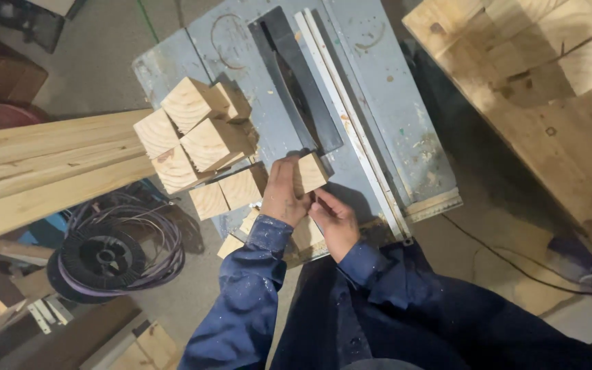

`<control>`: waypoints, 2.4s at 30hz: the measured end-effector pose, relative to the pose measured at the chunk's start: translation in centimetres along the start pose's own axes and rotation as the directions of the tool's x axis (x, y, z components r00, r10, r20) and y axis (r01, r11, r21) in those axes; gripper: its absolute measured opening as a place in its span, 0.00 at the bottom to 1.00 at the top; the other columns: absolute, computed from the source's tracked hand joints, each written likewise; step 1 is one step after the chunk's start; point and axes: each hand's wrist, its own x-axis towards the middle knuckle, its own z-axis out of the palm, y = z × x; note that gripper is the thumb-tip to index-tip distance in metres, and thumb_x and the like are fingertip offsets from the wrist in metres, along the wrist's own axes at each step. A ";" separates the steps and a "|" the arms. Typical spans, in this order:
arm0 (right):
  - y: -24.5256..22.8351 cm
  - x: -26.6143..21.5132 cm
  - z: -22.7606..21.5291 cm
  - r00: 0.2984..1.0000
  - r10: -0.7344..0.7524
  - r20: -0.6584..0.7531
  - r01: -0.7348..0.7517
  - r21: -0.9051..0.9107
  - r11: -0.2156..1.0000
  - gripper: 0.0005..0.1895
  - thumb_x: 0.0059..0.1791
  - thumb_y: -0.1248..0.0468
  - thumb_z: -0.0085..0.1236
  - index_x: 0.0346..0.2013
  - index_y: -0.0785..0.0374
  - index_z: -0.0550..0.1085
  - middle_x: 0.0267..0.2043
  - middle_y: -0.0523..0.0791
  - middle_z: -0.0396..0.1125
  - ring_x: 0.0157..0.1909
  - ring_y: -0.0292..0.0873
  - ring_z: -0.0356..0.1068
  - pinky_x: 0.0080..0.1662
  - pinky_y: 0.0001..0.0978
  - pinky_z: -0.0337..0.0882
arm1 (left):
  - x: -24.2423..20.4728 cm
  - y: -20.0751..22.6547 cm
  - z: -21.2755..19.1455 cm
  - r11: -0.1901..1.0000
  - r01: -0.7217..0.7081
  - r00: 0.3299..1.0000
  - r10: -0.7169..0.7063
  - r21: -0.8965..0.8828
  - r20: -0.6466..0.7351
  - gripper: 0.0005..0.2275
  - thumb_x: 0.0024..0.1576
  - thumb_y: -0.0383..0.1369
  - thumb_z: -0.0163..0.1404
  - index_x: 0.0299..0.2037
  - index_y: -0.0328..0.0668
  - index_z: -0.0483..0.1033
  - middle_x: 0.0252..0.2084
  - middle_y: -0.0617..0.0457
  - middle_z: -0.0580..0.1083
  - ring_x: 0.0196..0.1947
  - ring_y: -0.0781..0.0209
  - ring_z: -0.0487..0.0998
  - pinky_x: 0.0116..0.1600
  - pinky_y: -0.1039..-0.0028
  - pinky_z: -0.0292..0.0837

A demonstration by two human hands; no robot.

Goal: Organizing and inspecting small wooden blocks on a table saw and workbench

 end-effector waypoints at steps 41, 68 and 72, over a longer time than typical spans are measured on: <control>-2.3 1.4 2.2 0.996 -0.023 0.085 0.008 0.181 0.983 0.27 0.50 0.70 0.62 0.64 0.72 0.68 0.60 0.64 0.67 0.62 0.55 0.67 0.59 0.46 0.74 | 3.6 -0.6 -1.3 0.997 -0.077 0.997 0.077 0.002 -0.028 0.29 0.42 0.26 0.61 0.59 0.35 0.72 0.54 0.44 0.70 0.56 0.37 0.76 0.61 0.59 0.76; -0.8 1.6 0.9 0.934 0.077 0.350 -0.084 0.005 0.996 0.25 0.44 0.67 0.71 0.56 0.63 0.78 0.51 0.56 0.75 0.54 0.53 0.76 0.55 0.42 0.76 | 10.5 -4.9 -2.1 0.994 -0.109 0.989 0.111 0.026 -0.102 0.36 0.38 0.24 0.60 0.64 0.34 0.70 0.54 0.43 0.69 0.58 0.38 0.75 0.64 0.60 0.73; -2.5 0.8 0.2 0.896 0.119 0.427 -0.065 -0.139 0.988 0.18 0.46 0.66 0.68 0.51 0.63 0.80 0.44 0.52 0.77 0.47 0.45 0.78 0.51 0.38 0.77 | 12.5 -4.0 -3.3 0.993 -0.087 0.990 0.094 0.075 -0.104 0.35 0.40 0.19 0.53 0.66 0.31 0.67 0.58 0.38 0.67 0.62 0.36 0.72 0.70 0.62 0.67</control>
